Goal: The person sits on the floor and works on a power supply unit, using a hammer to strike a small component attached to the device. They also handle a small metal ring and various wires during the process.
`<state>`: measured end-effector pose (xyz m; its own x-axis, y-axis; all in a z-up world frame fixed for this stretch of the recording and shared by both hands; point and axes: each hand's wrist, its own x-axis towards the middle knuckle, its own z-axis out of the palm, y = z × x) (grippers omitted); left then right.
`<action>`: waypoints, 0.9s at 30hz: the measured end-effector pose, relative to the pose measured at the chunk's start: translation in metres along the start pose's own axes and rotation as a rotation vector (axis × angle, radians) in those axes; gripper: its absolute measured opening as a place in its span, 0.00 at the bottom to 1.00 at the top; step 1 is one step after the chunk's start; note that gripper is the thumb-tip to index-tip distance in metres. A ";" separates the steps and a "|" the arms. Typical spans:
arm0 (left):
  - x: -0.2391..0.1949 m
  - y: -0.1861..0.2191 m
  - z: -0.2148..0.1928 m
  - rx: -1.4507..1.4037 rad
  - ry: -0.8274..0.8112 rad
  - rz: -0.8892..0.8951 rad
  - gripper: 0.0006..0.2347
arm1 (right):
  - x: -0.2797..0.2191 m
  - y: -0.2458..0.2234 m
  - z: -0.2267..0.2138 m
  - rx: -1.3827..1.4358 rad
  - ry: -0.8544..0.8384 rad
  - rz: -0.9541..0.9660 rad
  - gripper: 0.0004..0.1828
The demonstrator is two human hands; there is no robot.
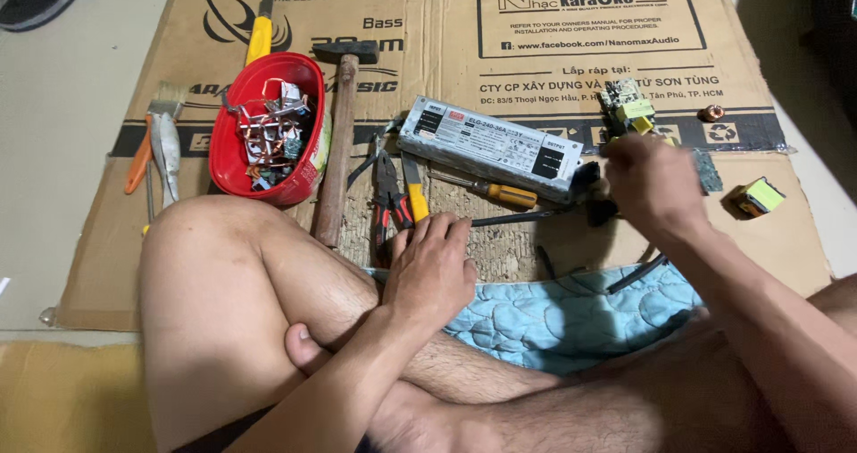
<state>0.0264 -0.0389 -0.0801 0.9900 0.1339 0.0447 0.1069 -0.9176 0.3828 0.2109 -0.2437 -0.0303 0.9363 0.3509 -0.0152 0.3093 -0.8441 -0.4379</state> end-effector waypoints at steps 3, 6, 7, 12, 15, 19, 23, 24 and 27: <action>-0.002 0.000 -0.005 -0.034 -0.042 0.002 0.23 | 0.022 0.046 0.040 -0.267 -0.137 -0.012 0.29; -0.004 -0.002 -0.001 -0.041 -0.023 -0.005 0.22 | -0.008 -0.018 -0.001 -0.266 -0.152 0.035 0.30; -0.003 -0.001 0.000 -0.043 -0.023 0.000 0.22 | -0.005 -0.011 0.000 -0.268 -0.149 0.039 0.30; 0.000 -0.004 0.006 -0.036 0.024 -0.012 0.18 | -0.022 -0.047 -0.042 1.410 -0.055 0.367 0.18; -0.002 -0.007 0.010 -0.003 0.091 0.030 0.15 | -0.032 -0.045 -0.052 1.632 -0.369 0.200 0.26; -0.001 -0.005 0.004 -0.017 0.050 0.004 0.16 | -0.029 -0.048 -0.050 1.650 -0.364 0.205 0.28; 0.000 -0.002 0.000 -0.051 -0.032 -0.025 0.16 | -0.028 -0.051 -0.049 1.637 -0.346 0.316 0.21; -0.001 -0.002 0.001 -0.054 -0.041 -0.035 0.16 | -0.027 -0.051 -0.046 1.597 -0.309 0.408 0.20; 0.008 0.011 -0.015 -0.265 -0.137 -0.215 0.18 | -0.026 -0.050 -0.039 1.556 -0.325 0.428 0.07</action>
<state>0.0344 -0.0425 -0.0617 0.9527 0.2454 -0.1795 0.3037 -0.7428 0.5967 0.1773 -0.2264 0.0268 0.7705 0.4477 -0.4538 -0.5886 0.2263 -0.7761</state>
